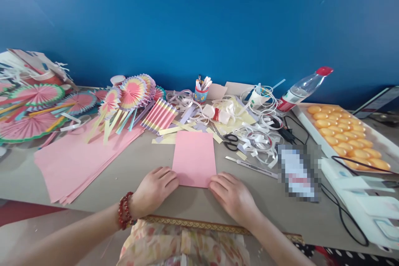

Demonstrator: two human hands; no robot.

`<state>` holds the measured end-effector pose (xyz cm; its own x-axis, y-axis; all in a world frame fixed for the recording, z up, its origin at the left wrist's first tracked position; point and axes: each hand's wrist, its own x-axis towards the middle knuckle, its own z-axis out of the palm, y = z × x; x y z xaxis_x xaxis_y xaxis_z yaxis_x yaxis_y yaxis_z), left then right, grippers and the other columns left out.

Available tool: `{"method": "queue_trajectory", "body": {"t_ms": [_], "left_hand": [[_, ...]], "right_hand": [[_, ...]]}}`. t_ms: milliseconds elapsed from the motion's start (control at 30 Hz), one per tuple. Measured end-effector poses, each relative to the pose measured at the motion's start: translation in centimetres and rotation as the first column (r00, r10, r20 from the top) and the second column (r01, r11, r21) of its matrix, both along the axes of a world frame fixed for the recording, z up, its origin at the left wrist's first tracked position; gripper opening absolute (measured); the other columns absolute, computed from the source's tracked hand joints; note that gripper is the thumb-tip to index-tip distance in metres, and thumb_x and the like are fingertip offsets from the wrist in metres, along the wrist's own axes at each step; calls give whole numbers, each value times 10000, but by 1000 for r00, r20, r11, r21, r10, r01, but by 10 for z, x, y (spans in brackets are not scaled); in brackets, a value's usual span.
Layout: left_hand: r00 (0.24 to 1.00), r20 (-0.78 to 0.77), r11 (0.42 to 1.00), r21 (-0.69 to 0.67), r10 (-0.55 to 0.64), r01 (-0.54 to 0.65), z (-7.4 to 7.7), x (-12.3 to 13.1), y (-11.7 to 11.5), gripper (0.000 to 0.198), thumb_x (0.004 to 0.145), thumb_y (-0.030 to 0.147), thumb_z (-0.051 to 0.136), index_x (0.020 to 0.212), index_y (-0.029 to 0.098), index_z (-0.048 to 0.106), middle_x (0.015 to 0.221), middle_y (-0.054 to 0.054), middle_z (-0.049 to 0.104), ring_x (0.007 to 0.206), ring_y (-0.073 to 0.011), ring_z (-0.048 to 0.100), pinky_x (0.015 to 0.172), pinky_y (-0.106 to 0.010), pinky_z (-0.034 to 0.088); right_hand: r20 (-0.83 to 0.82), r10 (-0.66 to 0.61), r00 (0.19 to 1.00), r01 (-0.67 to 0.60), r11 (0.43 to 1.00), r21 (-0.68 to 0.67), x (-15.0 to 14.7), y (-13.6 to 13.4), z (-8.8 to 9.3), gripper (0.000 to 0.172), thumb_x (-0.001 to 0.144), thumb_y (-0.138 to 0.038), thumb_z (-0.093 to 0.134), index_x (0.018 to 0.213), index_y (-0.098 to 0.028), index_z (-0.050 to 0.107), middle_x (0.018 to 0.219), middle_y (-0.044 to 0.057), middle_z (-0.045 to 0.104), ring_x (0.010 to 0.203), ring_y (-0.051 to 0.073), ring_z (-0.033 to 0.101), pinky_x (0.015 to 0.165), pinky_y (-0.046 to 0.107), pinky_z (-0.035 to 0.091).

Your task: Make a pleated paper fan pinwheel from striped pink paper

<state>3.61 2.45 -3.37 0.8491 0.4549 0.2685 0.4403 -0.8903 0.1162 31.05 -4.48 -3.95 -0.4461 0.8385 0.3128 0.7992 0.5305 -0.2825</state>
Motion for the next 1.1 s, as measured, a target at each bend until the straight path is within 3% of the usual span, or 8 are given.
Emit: {"method": "queue_trajectory", "body": {"t_ms": [133,233,333,633,867,1100], "left_hand": [[994,50,977,-197,98,-87,0,-1,5,286,1013,278,431,813,175,608,810,-34,630,765,-169,564,732,-312,443],[989,73,926,-366,131,-96,2,-2,12,241,1008,294,456,874,189,625,859,-26,657,819,-166,603,792,-318,426],[985,65,885,-452,158,-112,6,-1,19,224,1005,286,461,893,189,629,844,-19,672,815,-168,623,803,-313,414],[981,-30,848,-497,191,-181,17,5,27,188,981,243,502,836,182,606,825,-3,661,763,-160,616,755,-283,390],[988,-13,813,-567,155,-135,20,4,28,195,985,241,499,838,182,612,842,-2,673,801,-157,627,776,-282,383],[988,-25,828,-542,151,-140,18,2,29,197,981,276,507,832,185,599,829,2,661,792,-157,615,762,-288,378]], "right_hand": [[-92,-48,995,36,991,-131,3,6,7,222,993,-260,483,868,-200,655,886,52,688,814,185,597,748,314,458],[-149,-58,987,26,978,-206,5,14,11,220,989,-299,508,876,-211,676,870,38,704,801,181,614,754,317,446],[-150,-73,986,31,964,-263,6,23,15,248,989,-306,509,832,-217,679,834,27,718,771,172,618,745,308,430],[-110,-117,987,73,936,-343,3,31,22,161,918,-211,595,757,-214,601,717,-7,668,695,163,562,695,281,356],[-77,-118,990,82,926,-369,3,32,21,158,894,-180,602,741,-212,582,699,-19,646,706,158,559,702,282,330],[-54,-130,990,102,927,-360,4,32,19,166,901,-219,609,740,-216,567,709,-15,650,729,169,573,725,299,345]]}}
